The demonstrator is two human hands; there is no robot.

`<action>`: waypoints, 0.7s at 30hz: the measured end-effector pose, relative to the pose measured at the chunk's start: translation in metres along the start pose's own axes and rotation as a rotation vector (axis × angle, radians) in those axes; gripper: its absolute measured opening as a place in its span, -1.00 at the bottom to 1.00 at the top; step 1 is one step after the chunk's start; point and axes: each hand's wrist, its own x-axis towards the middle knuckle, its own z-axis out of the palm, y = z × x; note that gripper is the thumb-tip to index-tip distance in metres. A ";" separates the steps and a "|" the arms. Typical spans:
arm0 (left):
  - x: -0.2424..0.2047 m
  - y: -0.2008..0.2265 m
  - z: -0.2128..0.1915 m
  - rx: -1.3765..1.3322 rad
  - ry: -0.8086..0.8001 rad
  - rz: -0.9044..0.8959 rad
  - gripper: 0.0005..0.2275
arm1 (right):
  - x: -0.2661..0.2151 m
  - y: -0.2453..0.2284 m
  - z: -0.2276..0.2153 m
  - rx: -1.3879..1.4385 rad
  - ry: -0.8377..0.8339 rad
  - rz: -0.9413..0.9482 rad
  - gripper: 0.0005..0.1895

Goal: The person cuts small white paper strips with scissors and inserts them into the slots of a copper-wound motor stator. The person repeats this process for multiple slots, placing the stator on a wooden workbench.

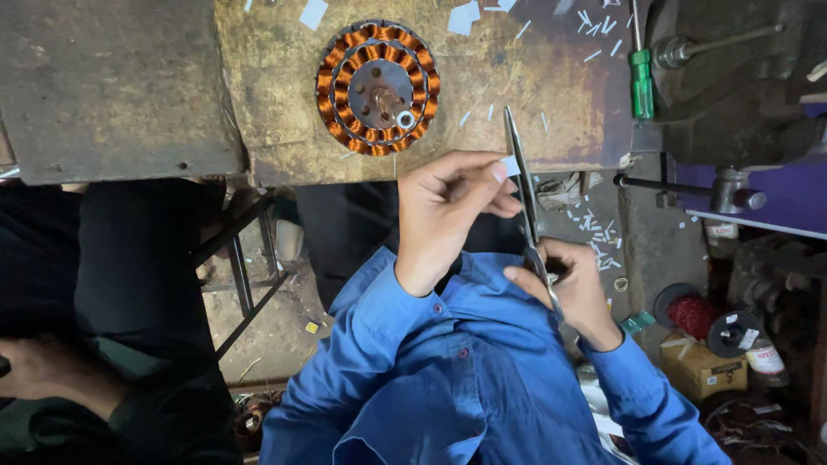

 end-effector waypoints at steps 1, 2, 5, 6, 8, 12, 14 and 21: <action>0.000 0.002 0.000 -0.031 -0.002 -0.017 -0.86 | -0.002 0.002 0.000 0.007 -0.011 -0.011 -0.67; 0.000 0.003 0.000 -0.064 -0.005 -0.035 -0.87 | -0.003 0.003 -0.001 0.051 -0.020 0.032 -0.70; 0.003 0.007 -0.004 -0.107 -0.034 -0.086 -0.89 | -0.001 0.001 -0.004 0.159 -0.046 0.100 -0.74; 0.004 0.007 -0.006 -0.111 -0.042 -0.100 -0.90 | 0.001 -0.001 -0.005 0.180 -0.058 0.082 -0.73; 0.005 0.006 -0.006 -0.123 -0.045 -0.110 -0.89 | 0.004 -0.006 -0.007 0.194 -0.089 0.066 -0.70; 0.005 -0.002 -0.006 -0.066 -0.033 -0.055 -0.88 | 0.008 -0.012 -0.010 0.215 -0.162 0.050 -0.63; 0.005 -0.004 -0.009 -0.046 -0.023 -0.031 -0.90 | 0.009 -0.014 -0.010 0.237 -0.190 0.054 -0.61; 0.006 -0.002 -0.020 -0.014 -0.028 0.020 -0.96 | 0.008 -0.014 -0.014 0.236 -0.238 0.091 -0.59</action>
